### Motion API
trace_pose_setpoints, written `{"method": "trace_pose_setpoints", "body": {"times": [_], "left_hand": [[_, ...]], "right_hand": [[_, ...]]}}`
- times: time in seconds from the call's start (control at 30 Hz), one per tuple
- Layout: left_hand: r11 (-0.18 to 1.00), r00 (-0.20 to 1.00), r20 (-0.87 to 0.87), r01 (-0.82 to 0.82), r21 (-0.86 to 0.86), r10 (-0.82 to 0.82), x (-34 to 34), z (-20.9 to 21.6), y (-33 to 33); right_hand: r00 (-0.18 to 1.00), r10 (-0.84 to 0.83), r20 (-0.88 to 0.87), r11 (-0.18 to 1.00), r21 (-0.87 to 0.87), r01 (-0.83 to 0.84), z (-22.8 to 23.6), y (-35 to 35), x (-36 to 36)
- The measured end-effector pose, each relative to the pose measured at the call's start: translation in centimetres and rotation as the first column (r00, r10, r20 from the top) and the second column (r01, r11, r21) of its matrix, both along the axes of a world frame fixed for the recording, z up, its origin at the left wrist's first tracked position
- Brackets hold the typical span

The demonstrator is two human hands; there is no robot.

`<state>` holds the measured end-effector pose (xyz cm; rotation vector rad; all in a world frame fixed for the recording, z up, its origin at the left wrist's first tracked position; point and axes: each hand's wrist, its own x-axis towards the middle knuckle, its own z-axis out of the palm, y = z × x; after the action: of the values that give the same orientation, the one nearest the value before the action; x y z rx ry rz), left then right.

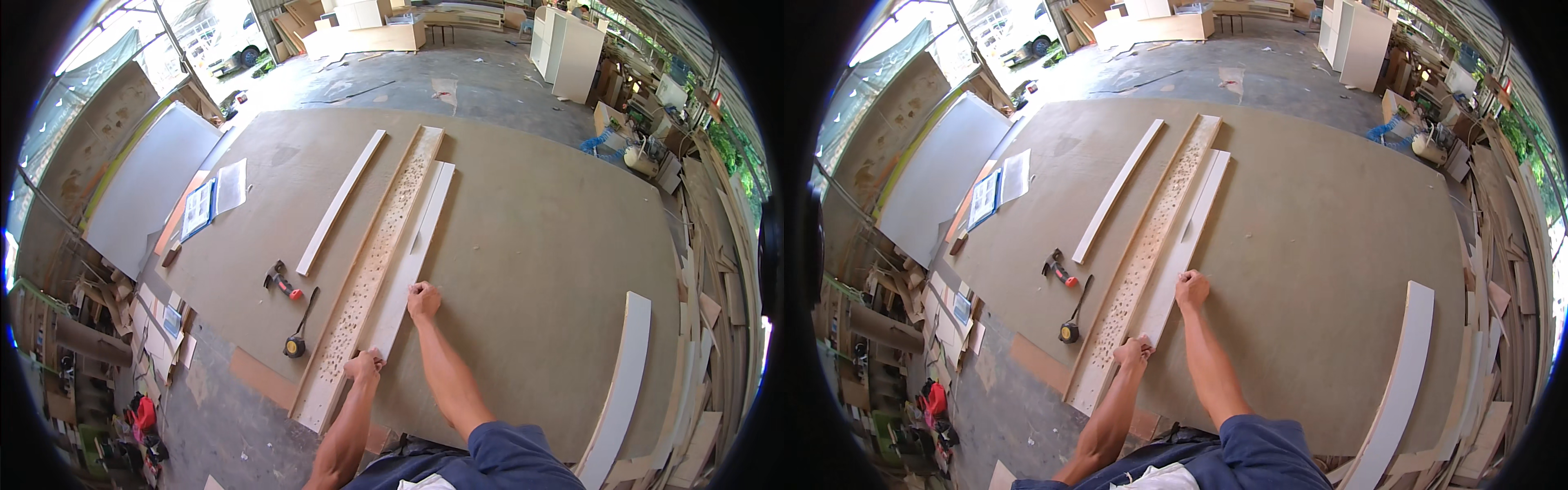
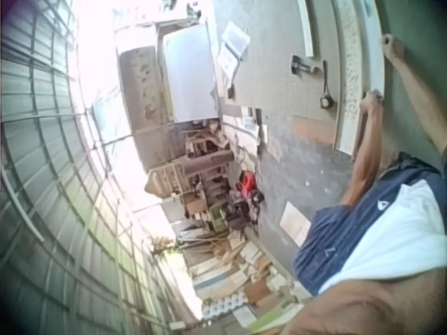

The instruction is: The person marks a wood plank with a pencil and aligns it with other planks on a worktable.

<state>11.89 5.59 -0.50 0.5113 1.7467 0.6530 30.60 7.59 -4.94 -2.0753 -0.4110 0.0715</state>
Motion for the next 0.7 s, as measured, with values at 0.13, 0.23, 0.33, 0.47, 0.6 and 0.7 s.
{"method": "trace_pose_setpoints", "body": {"times": [0.13,0.23,0.33,0.47,0.6,0.7], "left_hand": [[0.998,0.999,-0.001,-0.047,0.035,0.047,-0.7,-1.6,0.5],[0.999,1.0,-0.028,-0.009,0.034,0.009,-0.9,-1.2,0.4],[1.0,1.0,-0.011,0.003,0.029,-0.002,-0.1,-0.7,0.3],[0.999,1.0,0.002,-0.027,0.026,0.027,0.2,-0.5,0.6],[0.997,0.999,0.014,0.028,0.072,-0.03,1.6,-1.3,1.2],[0.997,0.998,0.054,-0.048,0.065,0.045,3.5,-1.0,2.0]], "right_hand": [[0.999,0.049,-0.017,0.998,0.05,-0.048,-0.6,-2.8,-6.3],[0.997,0.062,-0.038,0.995,0.084,-0.059,0.2,-4.6,-9.4],[0.996,0.025,-0.082,0.998,0.059,-0.02,0.3,-4.5,-9.0],[0.994,0.039,-0.098,0.996,0.08,-0.031,1.0,-4.2,-8.1],[0.994,0.042,-0.098,0.991,0.127,-0.03,1.3,-3.6,-6.4],[0.99,0.057,-0.129,0.997,0.063,-0.049,1.3,-2.5,-4.3]]}}
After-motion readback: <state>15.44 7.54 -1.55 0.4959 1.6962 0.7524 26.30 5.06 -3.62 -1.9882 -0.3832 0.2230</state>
